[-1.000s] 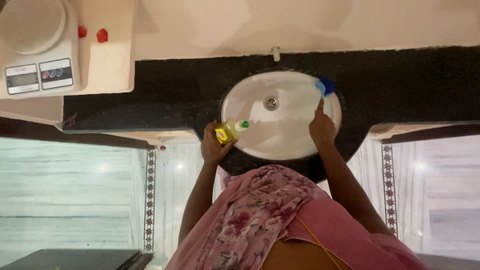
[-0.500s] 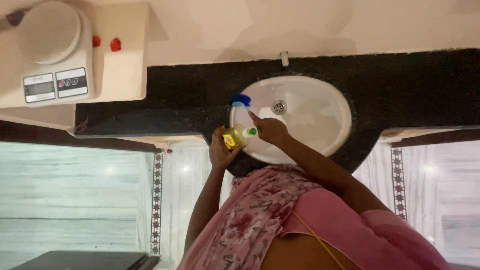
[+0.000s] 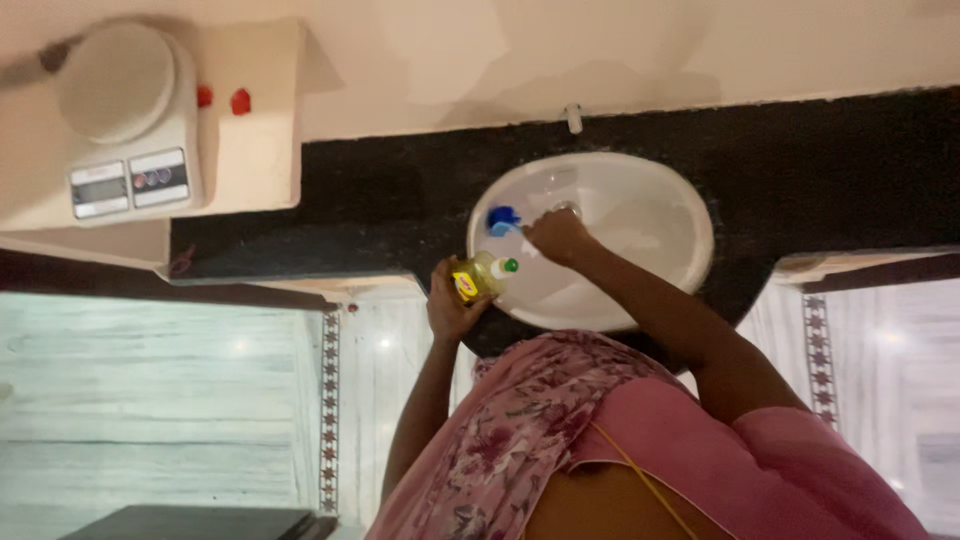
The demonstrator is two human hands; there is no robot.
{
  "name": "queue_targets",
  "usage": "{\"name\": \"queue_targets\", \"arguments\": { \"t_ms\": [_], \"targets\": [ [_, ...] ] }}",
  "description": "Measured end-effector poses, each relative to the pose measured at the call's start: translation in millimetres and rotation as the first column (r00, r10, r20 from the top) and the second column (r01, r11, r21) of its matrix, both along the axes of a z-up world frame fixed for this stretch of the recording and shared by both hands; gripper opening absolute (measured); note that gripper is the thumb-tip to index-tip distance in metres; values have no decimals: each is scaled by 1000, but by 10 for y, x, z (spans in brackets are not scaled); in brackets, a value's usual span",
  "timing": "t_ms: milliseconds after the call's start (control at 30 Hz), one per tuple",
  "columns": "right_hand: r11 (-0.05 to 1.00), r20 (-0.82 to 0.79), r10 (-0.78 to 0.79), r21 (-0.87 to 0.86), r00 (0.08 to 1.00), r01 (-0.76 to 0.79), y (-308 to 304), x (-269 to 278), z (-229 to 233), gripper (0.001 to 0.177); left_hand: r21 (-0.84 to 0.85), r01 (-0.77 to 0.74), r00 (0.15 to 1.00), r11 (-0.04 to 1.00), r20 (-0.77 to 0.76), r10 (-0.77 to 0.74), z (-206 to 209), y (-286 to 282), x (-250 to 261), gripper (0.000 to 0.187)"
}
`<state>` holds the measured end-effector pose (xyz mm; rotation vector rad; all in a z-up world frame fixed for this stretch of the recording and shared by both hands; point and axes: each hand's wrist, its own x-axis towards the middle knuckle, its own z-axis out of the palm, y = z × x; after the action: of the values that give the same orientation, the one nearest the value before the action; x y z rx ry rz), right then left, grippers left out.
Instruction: The person scrubs a white bathroom sink using a blue brush and liquid soap. They hold the soap bottle in one hand and scrub the basin with the other, repeatedly applying soap and cleaning the surface.
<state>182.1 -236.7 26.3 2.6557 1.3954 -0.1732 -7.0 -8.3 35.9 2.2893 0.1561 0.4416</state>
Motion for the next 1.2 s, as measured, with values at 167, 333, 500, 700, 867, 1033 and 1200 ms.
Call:
{"name": "queue_targets", "arguments": {
  "t_ms": [167, 333, 500, 700, 867, 1033, 1200],
  "targets": [
    [827, -32, -562, -54, 827, 560, -926, 461, -547, 25, 11, -1, 999, 1000, 37, 1, -35, 3, -4, 100],
    [724, -110, -670, 119, 734, 679, -1427, -133, -972, 23, 15, 8, 999, 1000, 50, -9, -85, 12, 11, 98],
    [632, -323, -686, 178, 652, 754, -964, -213, -1151, 24, 15, 5, 998, 1000, 67, -6, -72, 1, 14, 99],
    [811, -662, -270, 236, 700, 536, -163, -336, -1267, 27, 59, 0, 997, 998, 75, -4, -14, -42, 15, 98],
    [952, -717, -185, 39, 672, 304, -1005, -471, -1214, 31, 163, 7, 995, 987, 100, -24, -50, -40, 35, 100],
    [746, -370, -652, -157, 662, 647, -2027, -458, -850, 31, 130, 9, 995, 991, 102, -23, 15, -48, 56, 100],
    [664, -371, -716, -99, 592, 741, -1552, -109, -1093, 34, 112, 14, 994, 994, 104, -26, 10, -46, 29, 100]
  ]
}}
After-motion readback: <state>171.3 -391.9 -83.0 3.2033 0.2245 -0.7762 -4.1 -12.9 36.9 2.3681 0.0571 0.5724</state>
